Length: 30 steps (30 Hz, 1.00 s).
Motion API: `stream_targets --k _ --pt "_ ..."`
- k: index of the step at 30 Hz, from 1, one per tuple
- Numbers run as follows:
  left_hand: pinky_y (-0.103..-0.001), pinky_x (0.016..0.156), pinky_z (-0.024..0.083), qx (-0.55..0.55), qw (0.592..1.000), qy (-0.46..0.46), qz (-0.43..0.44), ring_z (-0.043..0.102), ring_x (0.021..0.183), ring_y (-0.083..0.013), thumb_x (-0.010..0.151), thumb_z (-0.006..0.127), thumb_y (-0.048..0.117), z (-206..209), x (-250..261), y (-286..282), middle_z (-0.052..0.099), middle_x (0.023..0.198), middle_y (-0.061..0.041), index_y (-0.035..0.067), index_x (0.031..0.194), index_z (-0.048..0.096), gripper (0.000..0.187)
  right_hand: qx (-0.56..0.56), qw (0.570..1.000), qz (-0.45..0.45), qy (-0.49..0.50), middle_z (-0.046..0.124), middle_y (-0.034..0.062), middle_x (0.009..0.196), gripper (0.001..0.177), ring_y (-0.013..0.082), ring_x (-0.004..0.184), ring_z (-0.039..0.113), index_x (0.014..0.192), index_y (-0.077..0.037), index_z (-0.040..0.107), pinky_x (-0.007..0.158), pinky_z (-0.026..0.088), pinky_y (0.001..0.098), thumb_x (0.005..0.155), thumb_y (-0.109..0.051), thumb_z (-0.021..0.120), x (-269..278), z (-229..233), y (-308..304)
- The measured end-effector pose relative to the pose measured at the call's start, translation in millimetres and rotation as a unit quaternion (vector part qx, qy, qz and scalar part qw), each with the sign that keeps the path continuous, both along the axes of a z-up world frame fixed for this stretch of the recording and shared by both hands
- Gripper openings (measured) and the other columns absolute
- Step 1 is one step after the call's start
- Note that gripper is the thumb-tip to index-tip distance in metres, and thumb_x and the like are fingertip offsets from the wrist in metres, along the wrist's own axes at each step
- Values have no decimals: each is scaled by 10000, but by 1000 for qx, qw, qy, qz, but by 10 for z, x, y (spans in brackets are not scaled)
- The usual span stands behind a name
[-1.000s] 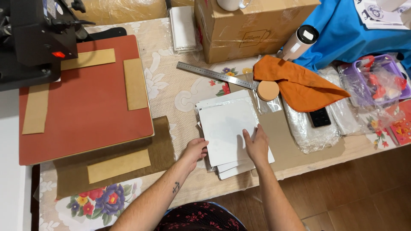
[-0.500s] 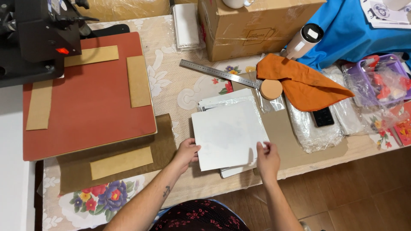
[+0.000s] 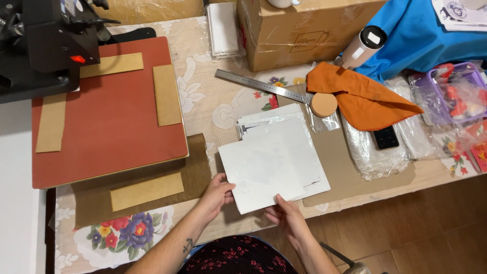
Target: The person places a sheet of transfer paper onto a heat press machine, covers it with a protective sheet, and closes the press. They then open the press, remove the paper, and repeat the process with additional sheets.
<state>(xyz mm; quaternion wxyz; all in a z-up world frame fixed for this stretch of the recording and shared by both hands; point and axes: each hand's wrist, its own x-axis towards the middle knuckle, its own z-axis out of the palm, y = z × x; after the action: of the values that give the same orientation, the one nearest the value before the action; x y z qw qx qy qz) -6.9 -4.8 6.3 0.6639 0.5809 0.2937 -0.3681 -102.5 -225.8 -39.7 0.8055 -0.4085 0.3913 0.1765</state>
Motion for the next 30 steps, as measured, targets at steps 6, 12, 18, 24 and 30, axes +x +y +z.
stream_targets --k 6,12,18,24,30 --pt "-373 1066 507 -38 999 1 2 565 1291 -284 919 607 157 85 -52 -41 542 1472 -144 64 1494 407 616 -117 990 -62 37 591 119 847 305 214 781 637 976 -61 460 798 607 315 893 -126 746 11 -65 -51" --pt "-361 884 574 -90 990 -67 86 682 1040 -244 930 609 65 -93 57 53 712 1199 -161 36 1175 583 248 -154 988 -19 14 612 172 803 326 300 761 702 910 -60 444 794 619 346 877 -142 759 -80 114 -115" --pt "-315 782 566 -76 980 -153 99 716 928 -212 922 644 47 -49 -61 371 777 1104 -141 44 1140 599 222 -167 986 3 -13 629 163 774 287 278 686 683 902 -73 485 787 604 346 873 -136 763 -5 285 34" --pt "-352 749 579 -55 950 -227 205 714 876 -218 902 667 57 1 -362 1089 779 1005 -142 30 1091 613 198 -214 963 161 -41 681 166 798 326 317 785 732 848 -97 429 691 538 398 903 -207 731 463 549 571" --pt "-323 667 584 -7 889 -250 383 681 786 -223 902 673 -4 -5 -635 1984 731 951 -164 0 1040 607 153 -181 910 338 -158 778 134 1072 327 242 920 720 1107 -2 701 815 610 386 846 -197 689 1233 907 1710"
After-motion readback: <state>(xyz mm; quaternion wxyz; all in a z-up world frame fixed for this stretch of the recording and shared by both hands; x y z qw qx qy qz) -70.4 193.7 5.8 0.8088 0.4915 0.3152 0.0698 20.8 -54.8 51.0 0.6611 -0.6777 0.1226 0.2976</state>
